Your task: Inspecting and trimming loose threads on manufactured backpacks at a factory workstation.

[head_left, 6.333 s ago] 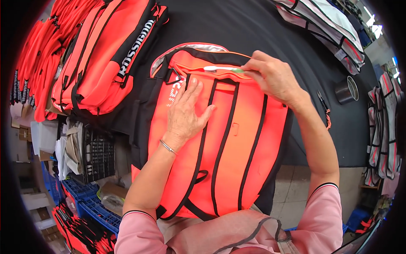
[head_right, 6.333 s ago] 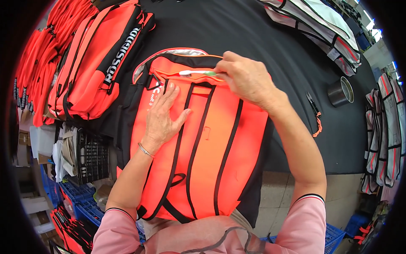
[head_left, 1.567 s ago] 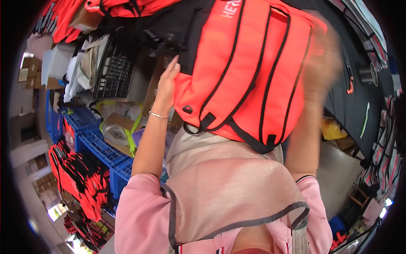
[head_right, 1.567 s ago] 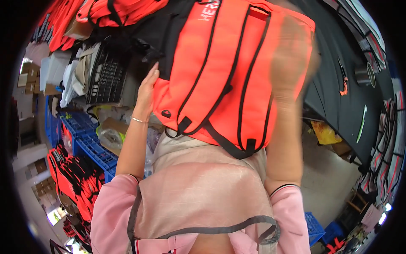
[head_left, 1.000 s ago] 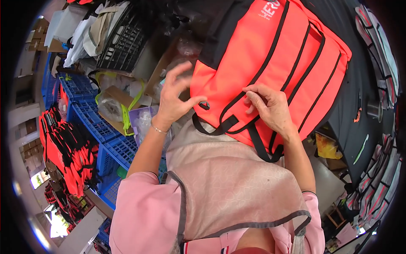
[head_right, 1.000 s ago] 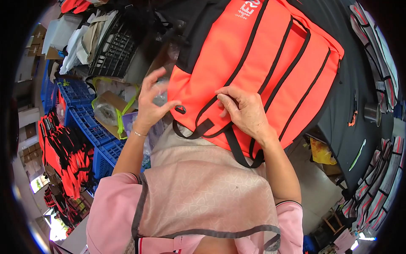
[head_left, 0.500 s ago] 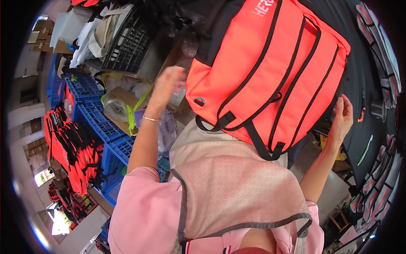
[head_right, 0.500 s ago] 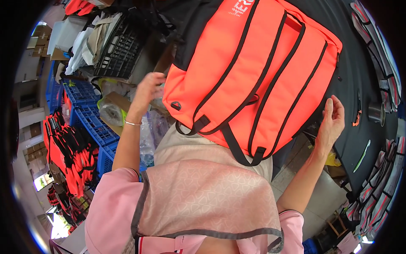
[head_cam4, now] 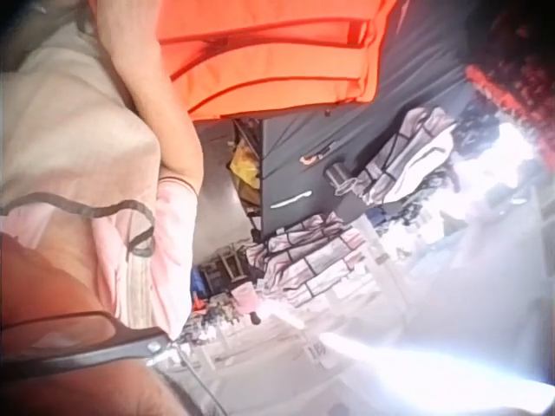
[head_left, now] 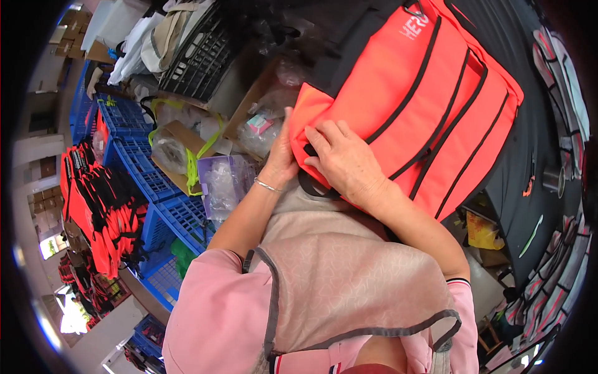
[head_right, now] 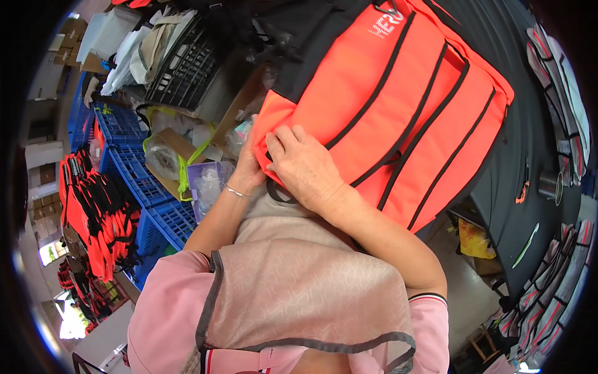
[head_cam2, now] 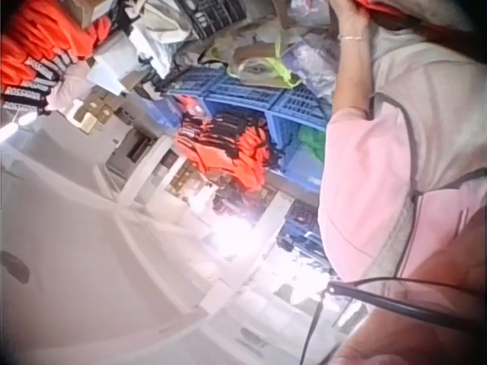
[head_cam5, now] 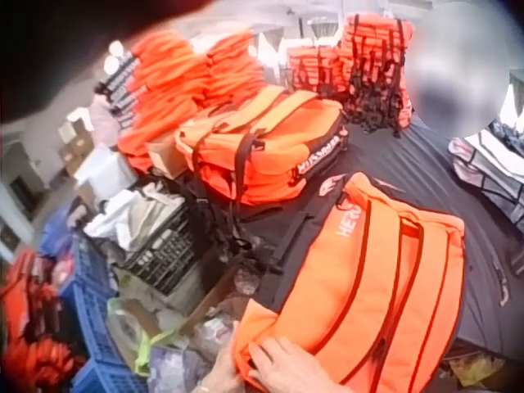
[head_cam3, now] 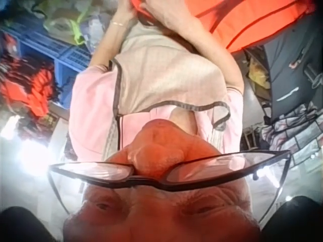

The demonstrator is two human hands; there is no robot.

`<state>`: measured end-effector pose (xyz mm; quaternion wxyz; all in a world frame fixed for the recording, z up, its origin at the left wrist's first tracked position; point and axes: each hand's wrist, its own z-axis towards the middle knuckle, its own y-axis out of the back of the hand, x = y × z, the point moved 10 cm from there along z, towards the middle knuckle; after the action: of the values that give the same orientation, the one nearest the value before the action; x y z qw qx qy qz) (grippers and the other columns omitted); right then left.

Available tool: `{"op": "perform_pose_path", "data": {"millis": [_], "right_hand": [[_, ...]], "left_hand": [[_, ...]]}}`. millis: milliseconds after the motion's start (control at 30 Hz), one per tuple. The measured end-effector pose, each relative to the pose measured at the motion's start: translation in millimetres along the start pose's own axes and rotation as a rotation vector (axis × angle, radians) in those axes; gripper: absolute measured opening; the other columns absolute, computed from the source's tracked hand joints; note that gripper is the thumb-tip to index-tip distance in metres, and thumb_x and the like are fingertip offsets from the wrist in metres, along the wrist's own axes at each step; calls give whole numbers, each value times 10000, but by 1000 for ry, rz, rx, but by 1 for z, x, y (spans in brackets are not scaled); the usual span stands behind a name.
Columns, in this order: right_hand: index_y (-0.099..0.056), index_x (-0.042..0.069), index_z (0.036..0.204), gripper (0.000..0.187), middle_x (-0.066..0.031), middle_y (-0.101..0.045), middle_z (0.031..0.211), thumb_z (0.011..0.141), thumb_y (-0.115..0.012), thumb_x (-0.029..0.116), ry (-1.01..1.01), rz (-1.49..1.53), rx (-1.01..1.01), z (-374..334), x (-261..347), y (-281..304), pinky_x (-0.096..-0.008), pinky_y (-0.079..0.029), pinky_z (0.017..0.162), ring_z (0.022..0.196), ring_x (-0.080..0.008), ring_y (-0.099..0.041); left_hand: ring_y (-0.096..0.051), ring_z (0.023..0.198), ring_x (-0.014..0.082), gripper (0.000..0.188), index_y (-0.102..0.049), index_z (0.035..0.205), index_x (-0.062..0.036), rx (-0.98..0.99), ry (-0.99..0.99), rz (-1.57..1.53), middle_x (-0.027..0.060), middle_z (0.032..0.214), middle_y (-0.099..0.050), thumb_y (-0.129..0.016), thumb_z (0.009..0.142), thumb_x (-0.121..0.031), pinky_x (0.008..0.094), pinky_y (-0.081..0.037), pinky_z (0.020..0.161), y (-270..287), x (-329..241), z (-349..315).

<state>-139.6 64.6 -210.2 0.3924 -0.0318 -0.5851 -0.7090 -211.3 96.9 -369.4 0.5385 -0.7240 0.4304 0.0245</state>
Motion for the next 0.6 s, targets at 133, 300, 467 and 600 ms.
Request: {"op": "perform_pose_path", "data": {"millis": [133,300,467,600], "right_hand": [[-573,-8,997,244,-123,-527,970,830,-651,153,64,-126,163,0,11,-26,-358,-518,768,873,-277,-580],[-532,-3,1004,199,-153,-526,976,885,-603,139,-4,-71,282,6,6,-32,-398,-547,691,808,-314,-616],[-512,-7,1005,229,-197,-573,908,890,-622,159,-153,-101,461,8,-5,-47,-435,-543,620,745,-362,-649],[-533,-20,973,266,-206,-613,892,889,-641,208,-227,-110,464,12,-2,-43,-447,-544,610,712,-376,-662]], "left_hand": [[-610,1050,147,509,-555,1270,-26,-60,-91,119,61,1184,-631,-416,1039,-458,311,-510,926,6,-3,3],[-616,971,129,490,-596,1191,-9,-77,-157,119,65,1122,-647,-419,1045,-442,292,-508,863,7,-7,10],[-616,896,131,462,-631,1109,-2,-140,-204,206,64,1039,-663,-436,1043,-415,284,-501,819,8,-12,8],[-621,902,132,482,-635,1111,14,-173,-221,248,69,1037,-670,-423,1046,-414,283,-500,832,11,-16,9]]}}
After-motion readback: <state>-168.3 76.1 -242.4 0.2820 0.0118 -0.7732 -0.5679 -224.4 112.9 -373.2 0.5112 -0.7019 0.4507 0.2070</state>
